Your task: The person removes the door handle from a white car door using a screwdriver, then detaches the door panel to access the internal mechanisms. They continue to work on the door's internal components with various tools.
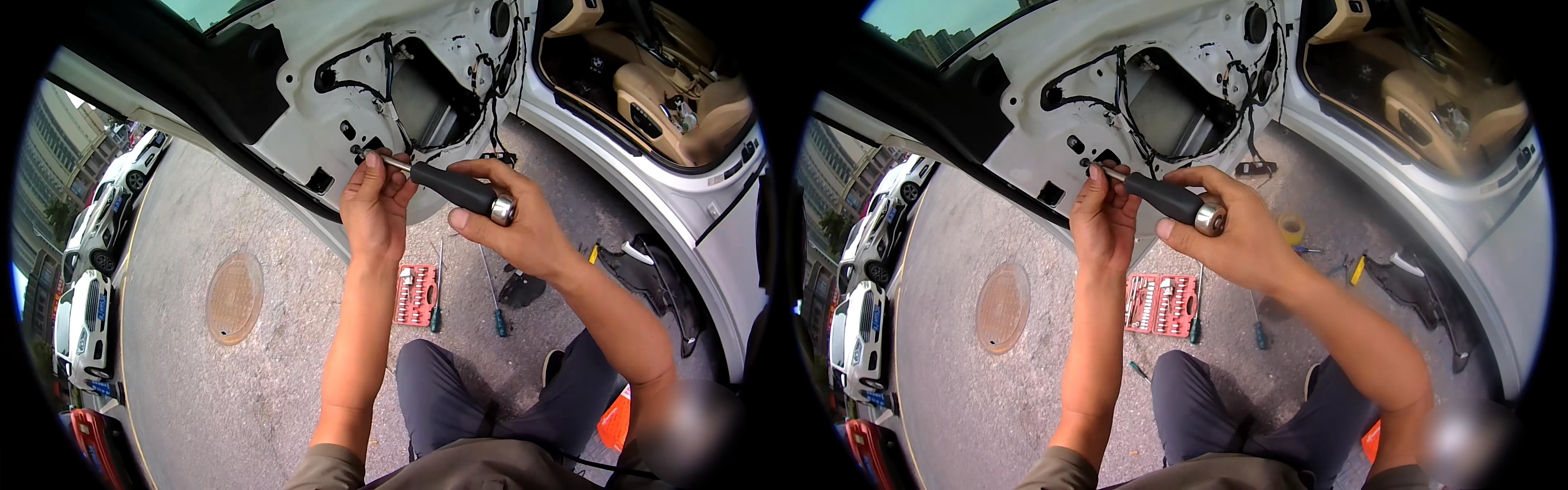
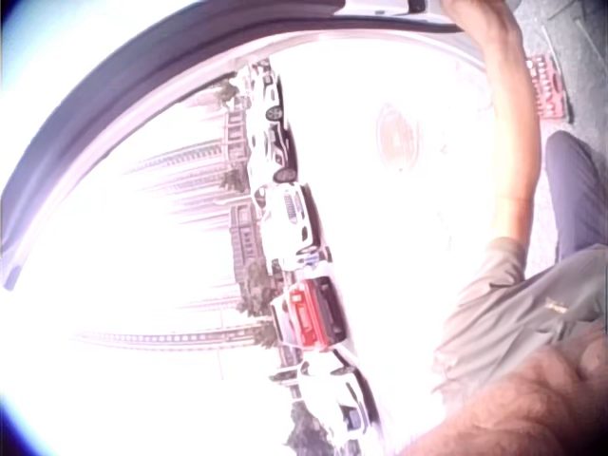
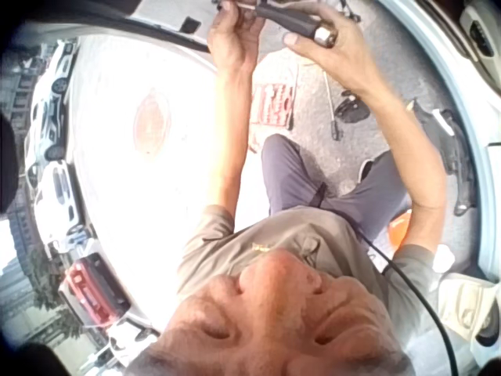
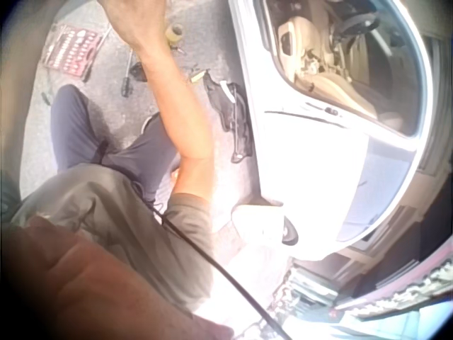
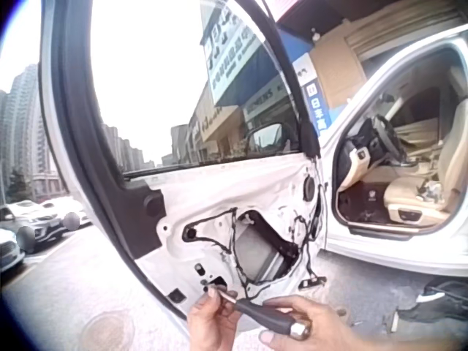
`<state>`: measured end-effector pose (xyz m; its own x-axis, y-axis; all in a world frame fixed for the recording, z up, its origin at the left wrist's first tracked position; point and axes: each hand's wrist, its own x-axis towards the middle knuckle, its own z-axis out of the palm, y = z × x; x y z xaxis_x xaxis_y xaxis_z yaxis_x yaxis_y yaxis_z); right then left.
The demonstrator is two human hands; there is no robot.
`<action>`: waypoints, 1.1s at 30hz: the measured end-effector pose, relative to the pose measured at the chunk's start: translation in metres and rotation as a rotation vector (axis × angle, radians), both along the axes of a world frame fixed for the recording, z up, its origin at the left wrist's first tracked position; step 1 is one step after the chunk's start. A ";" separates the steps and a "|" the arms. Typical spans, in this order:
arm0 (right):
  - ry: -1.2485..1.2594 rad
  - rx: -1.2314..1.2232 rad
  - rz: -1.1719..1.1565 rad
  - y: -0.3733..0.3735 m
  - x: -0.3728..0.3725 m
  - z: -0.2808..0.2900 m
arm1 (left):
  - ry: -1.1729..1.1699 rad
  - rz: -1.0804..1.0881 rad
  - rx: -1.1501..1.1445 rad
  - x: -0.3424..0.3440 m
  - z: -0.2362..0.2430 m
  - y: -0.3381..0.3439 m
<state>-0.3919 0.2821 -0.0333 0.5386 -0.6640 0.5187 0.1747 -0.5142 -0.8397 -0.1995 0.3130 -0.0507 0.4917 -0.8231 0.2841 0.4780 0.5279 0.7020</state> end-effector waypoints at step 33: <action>-0.051 -1.045 -0.413 -0.031 0.006 0.008 | -1.570 1.051 -0.559 -0.037 0.017 -0.023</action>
